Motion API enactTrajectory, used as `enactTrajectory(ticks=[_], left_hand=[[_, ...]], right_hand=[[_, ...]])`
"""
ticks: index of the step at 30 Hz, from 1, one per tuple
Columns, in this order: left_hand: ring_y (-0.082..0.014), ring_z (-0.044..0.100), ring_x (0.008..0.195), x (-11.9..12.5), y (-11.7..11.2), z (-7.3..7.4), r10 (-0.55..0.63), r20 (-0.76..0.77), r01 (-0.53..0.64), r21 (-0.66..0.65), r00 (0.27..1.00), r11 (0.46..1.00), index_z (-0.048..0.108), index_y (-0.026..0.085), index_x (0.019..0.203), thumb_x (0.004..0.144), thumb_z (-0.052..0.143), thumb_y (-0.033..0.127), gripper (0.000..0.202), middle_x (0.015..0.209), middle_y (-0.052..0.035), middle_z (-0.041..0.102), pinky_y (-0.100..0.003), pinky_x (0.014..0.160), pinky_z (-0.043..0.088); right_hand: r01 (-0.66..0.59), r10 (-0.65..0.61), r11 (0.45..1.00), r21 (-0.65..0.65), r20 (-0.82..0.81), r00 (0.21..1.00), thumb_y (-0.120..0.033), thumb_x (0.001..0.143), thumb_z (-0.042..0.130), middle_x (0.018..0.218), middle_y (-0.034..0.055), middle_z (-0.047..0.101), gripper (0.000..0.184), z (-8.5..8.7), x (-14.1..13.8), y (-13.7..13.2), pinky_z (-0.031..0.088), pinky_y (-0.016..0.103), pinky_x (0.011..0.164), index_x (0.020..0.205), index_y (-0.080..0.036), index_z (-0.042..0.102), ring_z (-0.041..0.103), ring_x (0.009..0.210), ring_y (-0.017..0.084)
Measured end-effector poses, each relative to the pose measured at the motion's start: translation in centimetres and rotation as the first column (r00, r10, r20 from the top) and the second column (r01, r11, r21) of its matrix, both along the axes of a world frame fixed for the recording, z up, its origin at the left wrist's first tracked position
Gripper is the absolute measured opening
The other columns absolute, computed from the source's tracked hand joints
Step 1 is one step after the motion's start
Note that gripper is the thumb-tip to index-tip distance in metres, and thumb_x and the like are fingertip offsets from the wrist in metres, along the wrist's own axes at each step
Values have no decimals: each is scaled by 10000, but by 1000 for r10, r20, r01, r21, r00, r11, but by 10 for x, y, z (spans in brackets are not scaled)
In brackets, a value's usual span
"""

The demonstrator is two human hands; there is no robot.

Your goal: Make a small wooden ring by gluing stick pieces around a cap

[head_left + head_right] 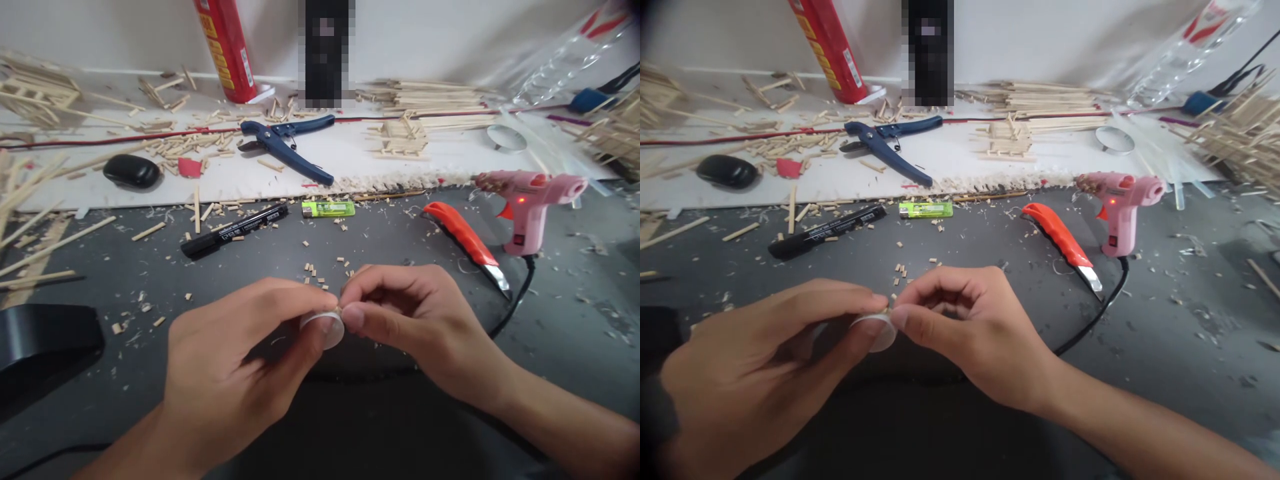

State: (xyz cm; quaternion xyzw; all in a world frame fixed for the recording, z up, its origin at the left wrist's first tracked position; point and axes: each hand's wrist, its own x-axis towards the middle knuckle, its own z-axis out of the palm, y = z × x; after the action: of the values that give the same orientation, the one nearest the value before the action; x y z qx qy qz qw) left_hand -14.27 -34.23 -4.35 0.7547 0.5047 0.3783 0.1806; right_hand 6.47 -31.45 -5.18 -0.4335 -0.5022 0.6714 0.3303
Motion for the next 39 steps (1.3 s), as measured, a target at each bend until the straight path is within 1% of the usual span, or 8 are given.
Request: enactTrajectory(ticks=[5,10,17,26,29,33,36,39], left_hand=[[-93,742,610,1,0,0,-32,-23,32,3,999,999,775,292,939,943,743,224,75,828,78,824,-151,633,612],[-119,799,719,2,-2,-3,-5,-14,5,26,1000,1000,778,280,957,962,733,238,61,853,65,829,-155,661,622],[-124,797,721,1,-9,-11,36,-66,-31,79,997,996,766,338,1028,1029,679,322,88,931,81,835,-214,645,619],[-87,796,761,0,-8,-12,-40,20,37,118,999,992,752,315,1054,962,769,205,144,989,110,838,-167,723,628],[-65,795,795,0,-8,-13,-34,46,29,98,998,995,751,305,1059,944,777,151,194,1007,121,835,-137,783,623],[-59,784,758,1,-6,-12,-48,39,44,89,998,995,761,310,1029,944,774,161,172,983,124,835,-144,758,621],[-66,777,733,1,-6,-11,-36,17,35,75,999,997,771,320,1008,960,758,199,131,957,123,834,-161,724,613],[-66,765,713,1,-6,-11,12,34,-11,-23,999,1000,776,334,963,989,744,296,56,873,127,816,-155,689,591]], right_hand=[[-5,-2,995,95,68,998,-386,852,883,771,16,762,160,1,0,-2,506,286,636,814,-249,811,671,714,180],[-1,-23,975,222,103,994,-302,889,863,802,-11,765,74,-1,1,-5,502,252,657,869,-258,807,673,723,146],[-31,-1,971,237,133,991,-279,900,857,814,-17,759,72,-1,4,-5,458,225,579,880,-244,797,653,710,122],[-86,19,946,311,212,977,-227,897,853,770,-20,742,91,5,5,-3,477,210,583,853,-211,776,629,659,106],[-96,28,947,308,219,975,-190,889,854,773,-36,747,92,7,5,-2,471,180,594,851,-205,772,635,685,89],[-99,38,956,277,218,975,-168,875,861,757,-54,740,99,7,5,-1,447,158,579,849,-206,773,616,675,69],[-94,49,966,239,185,981,-160,872,860,746,-57,729,108,7,5,-1,451,153,594,843,-205,767,611,678,67],[-90,71,978,190,104,992,-184,897,835,784,-47,720,91,6,3,-3,467,162,624,884,-205,748,613,705,75]])
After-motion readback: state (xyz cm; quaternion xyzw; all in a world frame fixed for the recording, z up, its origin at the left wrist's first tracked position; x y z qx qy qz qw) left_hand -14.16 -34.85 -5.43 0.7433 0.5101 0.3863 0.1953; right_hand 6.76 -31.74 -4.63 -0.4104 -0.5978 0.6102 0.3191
